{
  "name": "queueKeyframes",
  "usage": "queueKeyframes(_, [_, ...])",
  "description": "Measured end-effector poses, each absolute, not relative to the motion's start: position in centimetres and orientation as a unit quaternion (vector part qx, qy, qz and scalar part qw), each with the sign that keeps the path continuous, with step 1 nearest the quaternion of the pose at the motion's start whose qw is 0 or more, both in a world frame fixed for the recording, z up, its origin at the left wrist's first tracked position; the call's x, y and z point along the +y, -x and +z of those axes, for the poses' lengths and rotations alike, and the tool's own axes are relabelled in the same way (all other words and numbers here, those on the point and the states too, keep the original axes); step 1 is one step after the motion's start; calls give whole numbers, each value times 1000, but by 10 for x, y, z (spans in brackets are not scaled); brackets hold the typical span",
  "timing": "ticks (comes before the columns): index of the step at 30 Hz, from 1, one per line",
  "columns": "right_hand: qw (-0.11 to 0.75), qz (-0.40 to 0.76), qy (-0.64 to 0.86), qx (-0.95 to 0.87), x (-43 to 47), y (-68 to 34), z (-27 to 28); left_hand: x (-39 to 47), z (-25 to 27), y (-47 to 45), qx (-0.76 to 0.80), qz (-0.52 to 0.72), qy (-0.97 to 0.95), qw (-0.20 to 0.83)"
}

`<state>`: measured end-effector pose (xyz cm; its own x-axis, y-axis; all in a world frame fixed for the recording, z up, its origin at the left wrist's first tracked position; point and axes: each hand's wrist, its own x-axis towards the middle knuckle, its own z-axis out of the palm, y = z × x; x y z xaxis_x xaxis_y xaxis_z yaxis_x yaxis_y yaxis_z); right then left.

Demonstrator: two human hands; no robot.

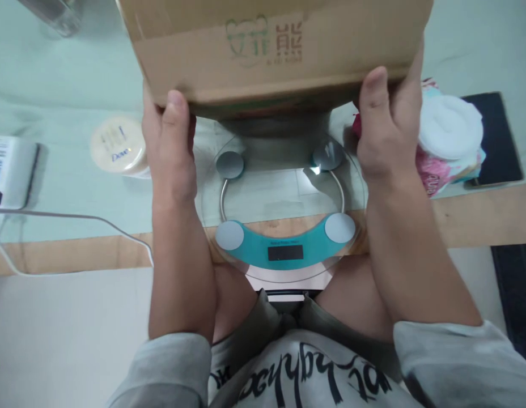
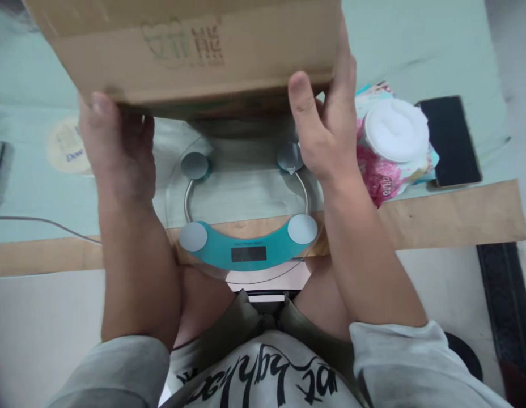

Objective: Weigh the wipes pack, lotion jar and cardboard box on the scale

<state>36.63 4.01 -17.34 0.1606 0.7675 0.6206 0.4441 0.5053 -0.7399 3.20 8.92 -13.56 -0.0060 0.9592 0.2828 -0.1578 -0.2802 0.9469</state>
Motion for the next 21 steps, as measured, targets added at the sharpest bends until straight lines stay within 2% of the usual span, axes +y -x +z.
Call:
queueKeyframes(4, [563, 125, 387, -719, 61, -381, -181, 79, -121, -37, 333, 583, -530, 517])
queueKeyframes(10, [573, 128, 406, -700, 65, -382, -182, 97, -139, -20, 334, 569, -543, 519])
queueKeyframes(13, [618, 92, 429, -652, 45, -366, -171, 101, -144, -23, 364, 624, -514, 462])
queueKeyframes(16, [654, 47, 459, -600, 13, -361, -135, 91, -132, -40, 390, 715, -469, 341])
queueKeyframes(18, [598, -31, 605, -525, -7, -363, -102, 82, -122, -50, 384, 748, -460, 285])
queueKeyframes(19, [525, -53, 685, -503, -14, -365, -86, 78, -117, -54, 378, 754, -462, 273])
queueKeyframes(21, [338, -21, 821, -460, -24, -366, -56, 72, -112, -58, 373, 750, -470, 279])
